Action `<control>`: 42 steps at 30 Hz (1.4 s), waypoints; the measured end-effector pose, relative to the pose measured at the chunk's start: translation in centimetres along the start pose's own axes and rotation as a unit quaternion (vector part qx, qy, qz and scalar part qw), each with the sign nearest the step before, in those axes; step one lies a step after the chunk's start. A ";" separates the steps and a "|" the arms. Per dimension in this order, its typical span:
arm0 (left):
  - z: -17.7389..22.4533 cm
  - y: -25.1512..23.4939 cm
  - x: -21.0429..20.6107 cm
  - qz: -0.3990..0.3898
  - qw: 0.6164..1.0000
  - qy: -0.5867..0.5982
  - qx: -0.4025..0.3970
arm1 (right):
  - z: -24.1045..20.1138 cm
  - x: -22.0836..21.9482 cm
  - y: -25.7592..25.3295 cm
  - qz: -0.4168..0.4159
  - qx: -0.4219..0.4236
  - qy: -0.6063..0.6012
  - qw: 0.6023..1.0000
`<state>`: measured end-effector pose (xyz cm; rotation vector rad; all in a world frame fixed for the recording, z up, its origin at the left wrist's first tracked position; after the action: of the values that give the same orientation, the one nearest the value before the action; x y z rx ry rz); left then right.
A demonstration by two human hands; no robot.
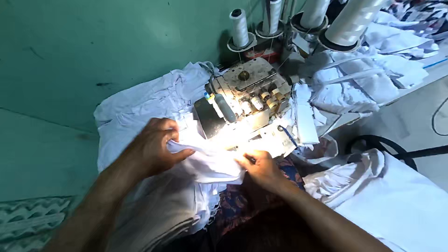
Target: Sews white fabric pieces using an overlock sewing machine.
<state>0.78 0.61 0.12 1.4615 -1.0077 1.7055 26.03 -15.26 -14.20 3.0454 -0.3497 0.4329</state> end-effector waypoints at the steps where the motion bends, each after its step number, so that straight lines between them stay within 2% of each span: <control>1: -0.3 -0.7 -1.0 0.000 0.995 0.095 -0.010 | 1.3 0.4 0.2 0.014 -0.043 -0.013 0.999; 4: 0.3 -2.9 -3.2 0.033 0.936 0.349 0.027 | 3.4 1.1 0.6 0.028 -0.160 -0.081 0.983; 6: 1.1 -4.4 -4.6 0.061 0.892 0.445 0.061 | 3.9 1.2 0.9 0.039 -0.198 -0.128 0.971; 7: 1.4 -4.8 -5.0 0.063 0.889 0.451 0.059 | 4.0 1.2 1.0 0.046 -0.204 -0.146 0.967; 9: 2.2 -5.0 -5.2 0.056 0.929 0.366 0.009 | 4.0 1.2 0.9 0.058 -0.198 -0.174 0.963; 11: 3.5 -4.3 -5.3 0.046 0.967 0.237 -0.083 | 4.1 1.2 0.7 0.067 -0.187 -0.187 0.962; 13: 4.7 -3.2 -5.8 -0.002 0.985 0.109 -0.137 | 4.2 1.4 0.5 0.076 -0.172 -0.192 0.963; 15: 4.5 -2.1 -5.9 -0.041 0.987 0.030 -0.151 | 4.2 1.6 0.2 0.081 -0.156 -0.195 0.965; 17: 2.7 -1.5 -5.3 -0.017 0.991 0.071 -0.115 | 4.3 1.7 0.1 0.077 -0.154 -0.196 0.965; 20: 0.6 -2.2 -3.5 0.020 0.985 0.171 0.006 | 4.8 1.4 0.3 0.068 -0.161 -0.202 0.964; 23: 0.4 -4.8 -5.3 0.057 0.979 0.181 0.077 | 4.9 0.8 0.9 0.072 -0.169 -0.215 0.959; 28: 1.2 -9.6 -10.2 0.119 0.985 0.100 0.069 | 4.1 0.5 2.3 0.069 -0.182 -0.226 0.954; 33: 1.9 -11.8 -11.3 0.156 0.966 0.121 0.167 | 3.1 -0.2 2.2 0.066 -0.142 -0.257 0.954; 39: 1.9 -10.7 -11.9 0.141 0.979 0.093 0.113 | 3.1 -0.3 2.3 0.062 -0.130 -0.259 0.955; 42: 1.6 -11.0 -12.2 0.135 0.982 0.057 0.120 | 3.1 -0.4 2.6 0.048 -0.135 -0.254 0.956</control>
<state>12.94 4.50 -10.41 1.4031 -1.0008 2.1443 25.93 -17.96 -17.28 2.8284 -0.5251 -0.3811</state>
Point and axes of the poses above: each hand's wrist, its own y-axis away from the middle knuckle, its own x-axis out of the back of the hand, z = x × y, the point moved 1 cm from there along -y, towards the middle knuckle, and after that the axes turned 9 degrees about -x, right-handed, at the moved point
